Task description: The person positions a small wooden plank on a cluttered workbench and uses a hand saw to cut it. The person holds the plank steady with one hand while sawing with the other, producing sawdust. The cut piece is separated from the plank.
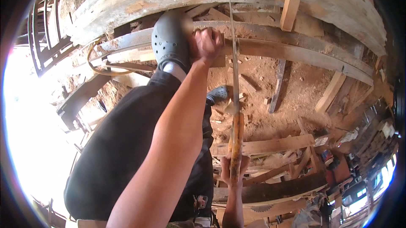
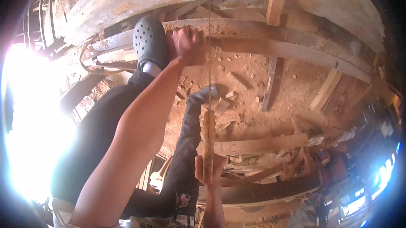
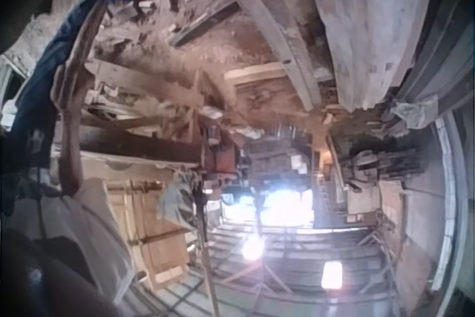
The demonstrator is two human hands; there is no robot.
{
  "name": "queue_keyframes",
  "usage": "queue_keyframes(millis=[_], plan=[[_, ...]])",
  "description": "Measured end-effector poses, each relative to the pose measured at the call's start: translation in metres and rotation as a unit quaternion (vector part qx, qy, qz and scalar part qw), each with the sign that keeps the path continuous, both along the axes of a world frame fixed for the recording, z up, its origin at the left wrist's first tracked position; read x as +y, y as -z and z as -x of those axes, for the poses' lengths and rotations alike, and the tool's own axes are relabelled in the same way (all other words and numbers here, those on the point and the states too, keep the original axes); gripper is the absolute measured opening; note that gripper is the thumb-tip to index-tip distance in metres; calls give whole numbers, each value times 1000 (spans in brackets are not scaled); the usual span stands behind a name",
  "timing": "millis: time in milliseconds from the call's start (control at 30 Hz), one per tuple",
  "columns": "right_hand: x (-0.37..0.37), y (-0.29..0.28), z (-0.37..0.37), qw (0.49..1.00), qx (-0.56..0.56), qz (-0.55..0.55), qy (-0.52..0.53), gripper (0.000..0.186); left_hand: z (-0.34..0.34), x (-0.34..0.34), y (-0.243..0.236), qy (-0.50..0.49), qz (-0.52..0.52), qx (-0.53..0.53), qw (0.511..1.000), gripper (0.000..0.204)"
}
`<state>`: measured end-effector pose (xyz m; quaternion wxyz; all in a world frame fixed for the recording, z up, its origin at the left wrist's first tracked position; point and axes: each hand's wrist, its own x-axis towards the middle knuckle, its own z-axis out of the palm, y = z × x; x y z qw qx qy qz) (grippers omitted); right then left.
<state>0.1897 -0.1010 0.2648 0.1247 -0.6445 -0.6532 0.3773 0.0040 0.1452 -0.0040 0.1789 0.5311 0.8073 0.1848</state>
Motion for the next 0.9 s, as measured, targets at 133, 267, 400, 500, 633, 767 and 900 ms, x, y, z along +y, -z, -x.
queue_keyframes(millis=[133,267,400,500,633,767,900], plan=[[4,7,3,973,157,89,145,19,2,-2,1,6,46,16,999,27],[-1,9,-1,970,84,198,117,18,-1,0,8,-22,-36,33,999,29],[-2,8,-2,965,90,187,158,19,1,0,5,-8,-10,10,1000,27],[5,5,2,977,149,40,144,23,1,-1,-2,-7,-23,33,999,29],[17,10,5,979,38,168,110,25,-1,2,2,-22,25,-4,999,30],[14,8,2,993,64,85,51,25,2,2,14,-23,-24,11,999,30],[0,5,-3,991,54,98,72,25,-2,-3,21,-44,-36,11,998,29]])
